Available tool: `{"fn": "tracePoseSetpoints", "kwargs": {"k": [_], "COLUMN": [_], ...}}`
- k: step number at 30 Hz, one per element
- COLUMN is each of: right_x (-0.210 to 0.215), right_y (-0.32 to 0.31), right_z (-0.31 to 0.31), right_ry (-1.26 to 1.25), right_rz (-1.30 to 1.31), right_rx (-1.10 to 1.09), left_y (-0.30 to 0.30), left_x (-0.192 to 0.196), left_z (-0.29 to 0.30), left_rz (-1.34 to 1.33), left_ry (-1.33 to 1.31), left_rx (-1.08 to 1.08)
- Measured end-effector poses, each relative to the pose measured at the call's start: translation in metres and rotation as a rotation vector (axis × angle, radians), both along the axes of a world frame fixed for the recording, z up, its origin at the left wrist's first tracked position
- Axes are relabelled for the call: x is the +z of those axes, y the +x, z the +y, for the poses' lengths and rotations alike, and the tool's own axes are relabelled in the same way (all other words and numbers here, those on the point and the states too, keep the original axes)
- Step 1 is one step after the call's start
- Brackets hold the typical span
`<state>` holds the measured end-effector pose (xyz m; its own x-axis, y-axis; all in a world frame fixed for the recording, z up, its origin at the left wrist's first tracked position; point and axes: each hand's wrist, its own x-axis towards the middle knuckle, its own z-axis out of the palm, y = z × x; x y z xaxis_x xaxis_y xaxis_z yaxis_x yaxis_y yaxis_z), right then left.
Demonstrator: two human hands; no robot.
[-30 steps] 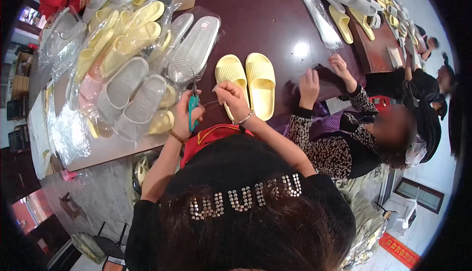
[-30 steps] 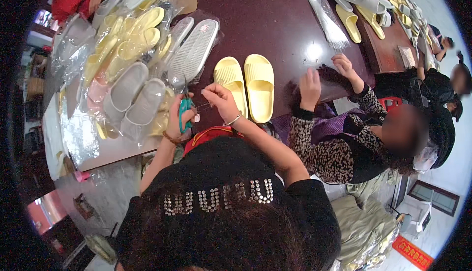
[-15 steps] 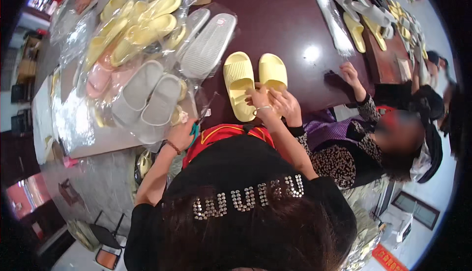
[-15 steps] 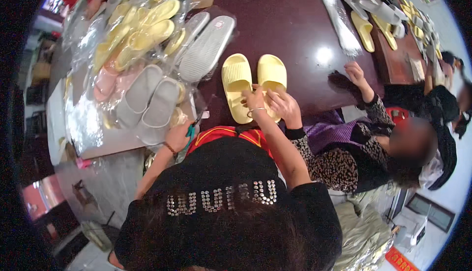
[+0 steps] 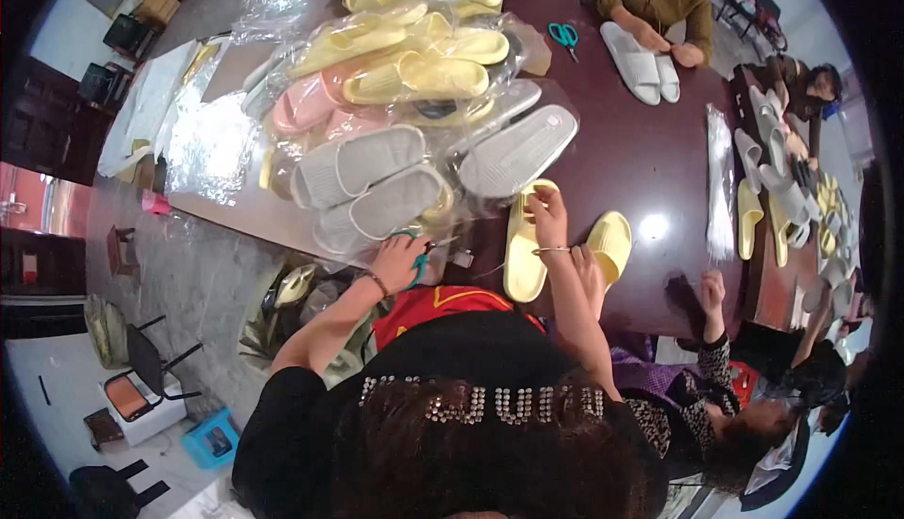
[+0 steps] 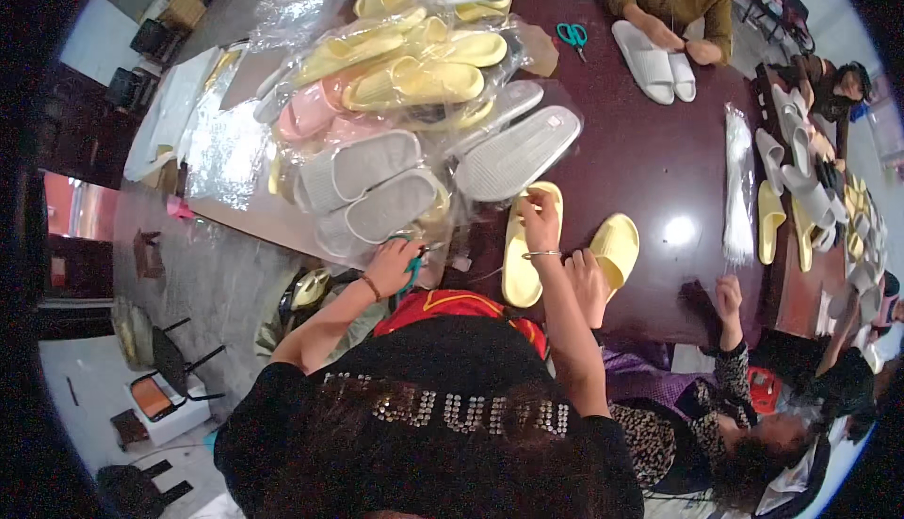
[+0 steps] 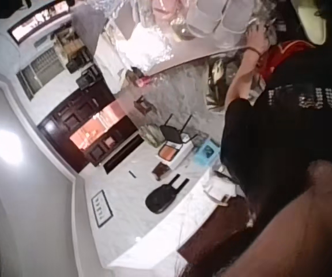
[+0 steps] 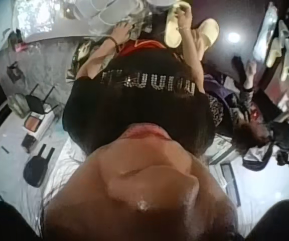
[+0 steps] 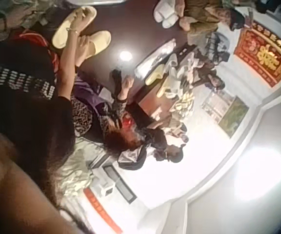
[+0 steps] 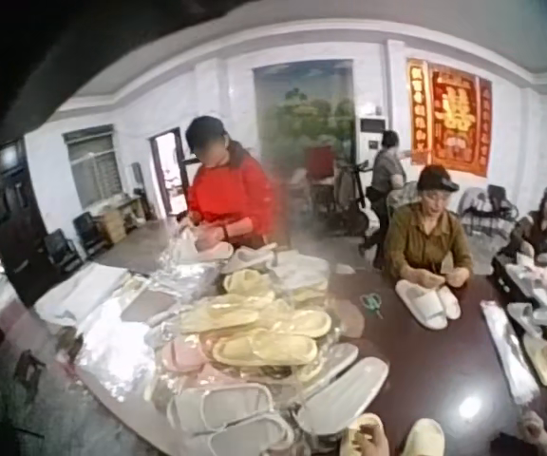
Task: Trim excess material and threads from molded plastic sandals using scissors and sorting them into piles.
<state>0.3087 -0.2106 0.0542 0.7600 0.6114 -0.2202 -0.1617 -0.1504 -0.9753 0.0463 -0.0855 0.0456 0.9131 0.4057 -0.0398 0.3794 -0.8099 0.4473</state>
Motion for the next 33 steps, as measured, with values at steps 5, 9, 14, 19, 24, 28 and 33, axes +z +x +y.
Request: {"fn": "tracePoseSetpoints", "kwargs": {"k": [5,9,14,19,24,28,33], "right_x": [0.004,-0.012,-0.021,-0.026,0.006,-0.027,-0.053], "right_y": [0.002,0.016,0.025,0.027,0.018,0.028,0.046], "right_z": [0.029,0.048,0.053,0.059,0.069,0.079,0.066], "right_ry": [-0.055,-0.116,-0.271,-0.218,-0.124,-0.004,-0.115], "right_rz": [-0.064,-0.148,-0.222,0.070,0.207,0.166,-0.002], "right_rx": [0.011,-0.069,-0.151,-0.188,-0.119,-0.050,0.059], "left_y": [-0.007,-0.010,-0.019,-0.022,-0.024,-0.029,-0.014], "left_x": [-0.009,0.000,0.003,0.021,0.035,0.022,0.020], "left_z": [0.061,0.083,0.081,0.071,0.065,0.082,0.128], "left_rz": [-0.060,-0.040,0.012,0.009,0.111,0.157,0.057], "left_ry": [0.079,0.042,-0.074,-0.175,-0.238,-0.243,-0.195], "left_rx": [0.073,0.065,0.008,0.015,0.033,-0.059,-0.084]}}
